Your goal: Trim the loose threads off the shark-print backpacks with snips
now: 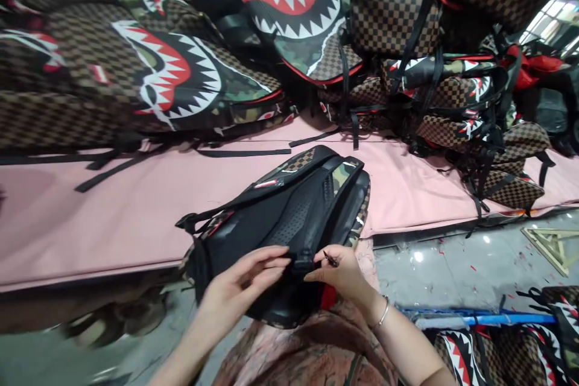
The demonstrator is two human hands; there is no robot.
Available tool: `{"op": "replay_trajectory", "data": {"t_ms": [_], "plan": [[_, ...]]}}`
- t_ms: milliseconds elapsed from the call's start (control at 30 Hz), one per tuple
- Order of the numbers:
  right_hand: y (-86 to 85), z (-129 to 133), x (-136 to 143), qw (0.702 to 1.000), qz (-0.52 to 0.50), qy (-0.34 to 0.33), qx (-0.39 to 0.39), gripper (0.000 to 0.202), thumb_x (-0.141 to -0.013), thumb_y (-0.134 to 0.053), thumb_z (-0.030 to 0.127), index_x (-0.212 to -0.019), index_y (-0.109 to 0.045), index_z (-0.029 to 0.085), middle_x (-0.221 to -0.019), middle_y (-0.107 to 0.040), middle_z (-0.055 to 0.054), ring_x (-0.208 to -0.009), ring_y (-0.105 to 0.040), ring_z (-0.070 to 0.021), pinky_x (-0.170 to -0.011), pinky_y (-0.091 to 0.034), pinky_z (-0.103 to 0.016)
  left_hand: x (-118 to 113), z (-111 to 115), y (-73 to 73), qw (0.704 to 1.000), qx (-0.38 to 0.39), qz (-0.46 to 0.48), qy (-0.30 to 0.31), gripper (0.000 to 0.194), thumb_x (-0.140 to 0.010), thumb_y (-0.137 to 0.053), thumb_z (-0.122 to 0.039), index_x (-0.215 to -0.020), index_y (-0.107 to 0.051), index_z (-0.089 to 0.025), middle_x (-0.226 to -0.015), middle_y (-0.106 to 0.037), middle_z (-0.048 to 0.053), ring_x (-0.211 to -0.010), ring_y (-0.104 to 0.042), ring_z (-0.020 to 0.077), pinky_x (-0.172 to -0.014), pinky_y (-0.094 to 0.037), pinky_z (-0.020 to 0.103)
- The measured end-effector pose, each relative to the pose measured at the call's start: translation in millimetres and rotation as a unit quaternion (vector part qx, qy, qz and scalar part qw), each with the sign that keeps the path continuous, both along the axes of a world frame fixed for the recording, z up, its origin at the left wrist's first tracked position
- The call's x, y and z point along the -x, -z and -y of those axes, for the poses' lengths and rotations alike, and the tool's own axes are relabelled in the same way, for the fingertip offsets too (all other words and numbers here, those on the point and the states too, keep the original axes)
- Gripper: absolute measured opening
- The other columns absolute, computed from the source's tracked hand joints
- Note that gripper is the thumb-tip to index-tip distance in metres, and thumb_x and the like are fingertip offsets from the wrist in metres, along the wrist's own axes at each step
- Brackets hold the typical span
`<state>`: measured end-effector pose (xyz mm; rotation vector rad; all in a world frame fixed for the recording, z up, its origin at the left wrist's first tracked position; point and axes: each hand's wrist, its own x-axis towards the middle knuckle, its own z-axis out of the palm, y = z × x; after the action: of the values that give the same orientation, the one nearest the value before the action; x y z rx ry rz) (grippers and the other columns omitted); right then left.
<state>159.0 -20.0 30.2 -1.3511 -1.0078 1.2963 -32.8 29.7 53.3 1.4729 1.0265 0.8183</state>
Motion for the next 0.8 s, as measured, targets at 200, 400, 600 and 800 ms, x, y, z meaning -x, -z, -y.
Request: {"op": "replay_trajectory", "data": {"t_ms": [200, 400, 600, 800], "plan": [[-4.9, 8, 8, 0.997, 0.04, 0.024, -0.063, 0.031, -0.053, -0.077, 0.038, -0.066, -0.059, 0.018, -0.05, -0.043, 0.008, -0.045, -0.038, -0.0065, -0.043, -0.03, -0.02, -33, 3, 5.2, 0.995, 0.05, 0.081, -0.041, 0.029, -0.061, -0.07, -0.031, -0.088, -0.07, -0.021, -0.111, -0.058, 0.009, -0.092, -0.06, 0.0211, -0.082, -0.05, 0.032], [-10.2, 12, 14, 0.991, 0.107, 0.003, -0.081, 0.022, -0.06, -0.074, 0.033, -0.064, -0.058, 0.018, -0.057, -0.051, 0.005, -0.052, -0.046, -0.0086, -0.049, -0.037, -0.02, -35, -1, 0.4, 1.0, 0.011, -0.004, 0.0, 0.011, -0.063, -0.065, -0.032, -0.061, -0.069, -0.022, -0.066, -0.067, 0.003, -0.09, -0.059, 0.0231, -0.093, -0.04, 0.038], [-24.0, 18, 1, 0.98, 0.162, -0.06, -0.095, 0.024, -0.07, -0.066, 0.034, -0.086, -0.056, 0.018, -0.068, -0.055, 0.003, -0.06, -0.05, -0.0104, -0.055, -0.039, -0.021, -38, 11, 5.8, 0.995, 0.022, 0.002, -0.092, 0.015, -0.066, -0.06, -0.033, -0.06, -0.063, -0.02, -0.063, -0.066, 0.003, -0.086, -0.062, 0.023, -0.079, -0.046, 0.033], [-40.7, 25, -30, 0.881, 0.427, -0.023, -0.203, 0.018, -0.088, -0.045, 0.033, -0.086, -0.055, 0.018, -0.072, -0.056, -0.002, -0.067, -0.051, -0.014, -0.062, -0.038, -0.025, -41, 14, 11.0, 0.995, 0.03, 0.019, -0.096, 0.018, -0.069, -0.056, -0.034, -0.059, -0.059, -0.02, -0.054, -0.059, -0.002, -0.071, -0.061, 0.0178, -0.084, -0.043, 0.032]]}}
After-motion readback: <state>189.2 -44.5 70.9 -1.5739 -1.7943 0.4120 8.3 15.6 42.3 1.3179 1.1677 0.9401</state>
